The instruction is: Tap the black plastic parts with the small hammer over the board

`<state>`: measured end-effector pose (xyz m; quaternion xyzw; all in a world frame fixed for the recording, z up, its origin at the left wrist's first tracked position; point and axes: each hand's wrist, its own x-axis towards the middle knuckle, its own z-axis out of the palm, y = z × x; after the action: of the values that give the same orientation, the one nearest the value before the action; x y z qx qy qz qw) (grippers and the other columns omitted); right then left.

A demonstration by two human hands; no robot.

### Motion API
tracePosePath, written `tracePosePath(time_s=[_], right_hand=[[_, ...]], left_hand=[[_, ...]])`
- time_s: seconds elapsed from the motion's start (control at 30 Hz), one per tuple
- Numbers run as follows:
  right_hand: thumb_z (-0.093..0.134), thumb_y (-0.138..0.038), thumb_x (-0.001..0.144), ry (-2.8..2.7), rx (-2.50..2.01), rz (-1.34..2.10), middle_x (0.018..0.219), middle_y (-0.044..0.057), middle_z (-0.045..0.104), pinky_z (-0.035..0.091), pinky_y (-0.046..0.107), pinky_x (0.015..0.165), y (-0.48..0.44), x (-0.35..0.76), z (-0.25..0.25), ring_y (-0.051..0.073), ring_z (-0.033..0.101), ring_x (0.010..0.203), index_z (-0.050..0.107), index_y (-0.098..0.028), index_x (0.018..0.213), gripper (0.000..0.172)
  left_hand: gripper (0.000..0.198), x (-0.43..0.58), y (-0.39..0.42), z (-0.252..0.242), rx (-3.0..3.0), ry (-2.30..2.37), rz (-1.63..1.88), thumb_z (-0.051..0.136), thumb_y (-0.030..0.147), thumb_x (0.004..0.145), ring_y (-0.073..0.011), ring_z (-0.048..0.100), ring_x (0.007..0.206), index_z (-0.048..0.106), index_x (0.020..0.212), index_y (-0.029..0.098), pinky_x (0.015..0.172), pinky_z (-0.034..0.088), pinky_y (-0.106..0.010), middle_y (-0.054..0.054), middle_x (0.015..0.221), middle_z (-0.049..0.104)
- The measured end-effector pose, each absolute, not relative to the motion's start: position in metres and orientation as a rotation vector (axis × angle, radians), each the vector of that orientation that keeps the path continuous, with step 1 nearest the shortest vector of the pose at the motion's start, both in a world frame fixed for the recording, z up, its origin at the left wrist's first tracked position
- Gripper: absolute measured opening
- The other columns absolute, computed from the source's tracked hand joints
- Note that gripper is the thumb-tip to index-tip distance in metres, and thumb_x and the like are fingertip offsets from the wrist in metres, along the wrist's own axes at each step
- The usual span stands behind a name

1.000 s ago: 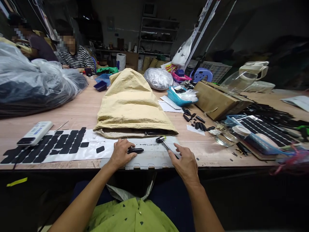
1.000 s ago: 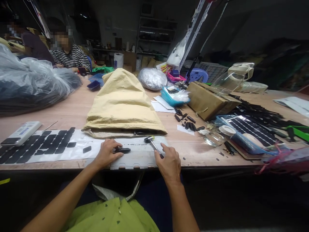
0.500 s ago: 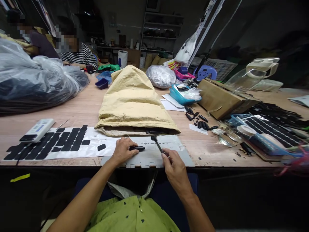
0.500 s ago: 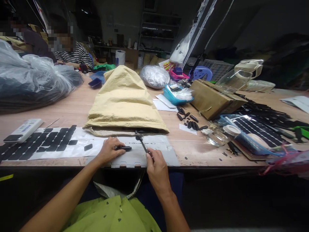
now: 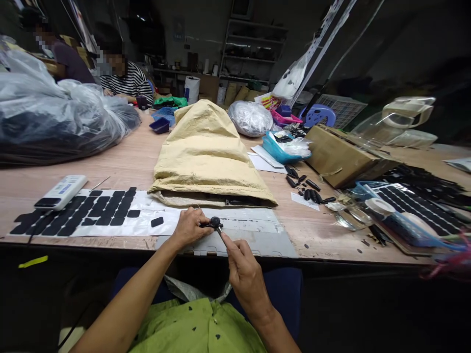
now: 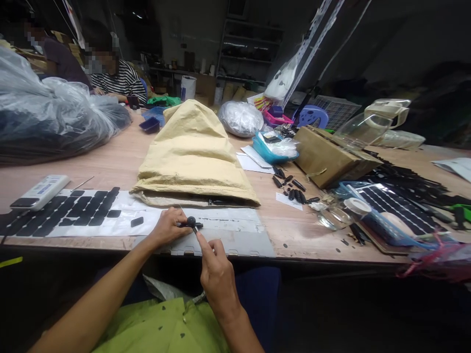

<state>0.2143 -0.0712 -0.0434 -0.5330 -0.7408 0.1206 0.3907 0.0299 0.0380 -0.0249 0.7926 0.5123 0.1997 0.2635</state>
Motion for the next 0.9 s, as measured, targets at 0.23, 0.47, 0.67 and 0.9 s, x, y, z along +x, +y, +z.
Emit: tracePosePath(time_s=[0.23, 0.47, 0.67, 0.9], right_hand=[[0.042, -0.014, 0.098, -1.788, -1.385, 0.278, 0.089, 0.003, 0.052, 0.05, 0.022, 0.075, -0.072, 0.218, -0.041, 0.011, 0.056, 0.077, 0.051, -0.025, 0.142, 0.047], [0.041, -0.019, 0.099, -1.769, -1.425, 0.313, 0.09, 0.004, 0.058, 0.05, 0.023, 0.076, -0.073, 0.223, -0.045, 0.013, 0.059, 0.079, 0.056, -0.023, 0.137, 0.041], [0.047, -0.024, 0.097, -1.626, -1.765, 0.023, 0.092, 0.005, 0.061, 0.045, 0.025, 0.066, -0.053, 0.258, -0.04, 0.015, 0.058, 0.077, 0.062, -0.021, 0.131, 0.038], [0.055, -0.012, 0.089, -1.725, -1.988, -0.419, 0.081, 0.003, 0.058, 0.029, 0.027, 0.063, -0.026, 0.276, -0.05, 0.013, 0.046, 0.071, 0.072, -0.023, 0.114, 0.032]], left_hand=[[0.02, 0.03, 0.037, -0.023, 2.106, 1.404, 0.551, 0.073, 0.036, 0.078, -0.0195, 0.05, 0.087, 0.079, 0.096, 0.031, 0.084, 0.032, -0.036, 0.0, 0.084, 0.066], [0.02, 0.031, 0.037, -0.028, 2.132, 1.414, 0.577, 0.072, 0.037, 0.077, -0.0209, 0.051, 0.088, 0.079, 0.094, 0.03, 0.085, 0.032, -0.037, -0.001, 0.084, 0.067], [0.027, 0.023, 0.037, -0.025, 1.941, 1.22, 0.766, 0.061, 0.043, 0.086, -0.0188, 0.053, 0.084, 0.077, 0.09, 0.023, 0.08, 0.036, -0.033, -0.002, 0.082, 0.065], [0.035, 0.017, 0.034, 0.001, 1.048, 1.023, 1.126, 0.072, 0.05, 0.076, -0.0098, 0.045, 0.063, 0.072, 0.079, 0.015, 0.059, 0.034, -0.023, 0.0, 0.069, 0.058]])
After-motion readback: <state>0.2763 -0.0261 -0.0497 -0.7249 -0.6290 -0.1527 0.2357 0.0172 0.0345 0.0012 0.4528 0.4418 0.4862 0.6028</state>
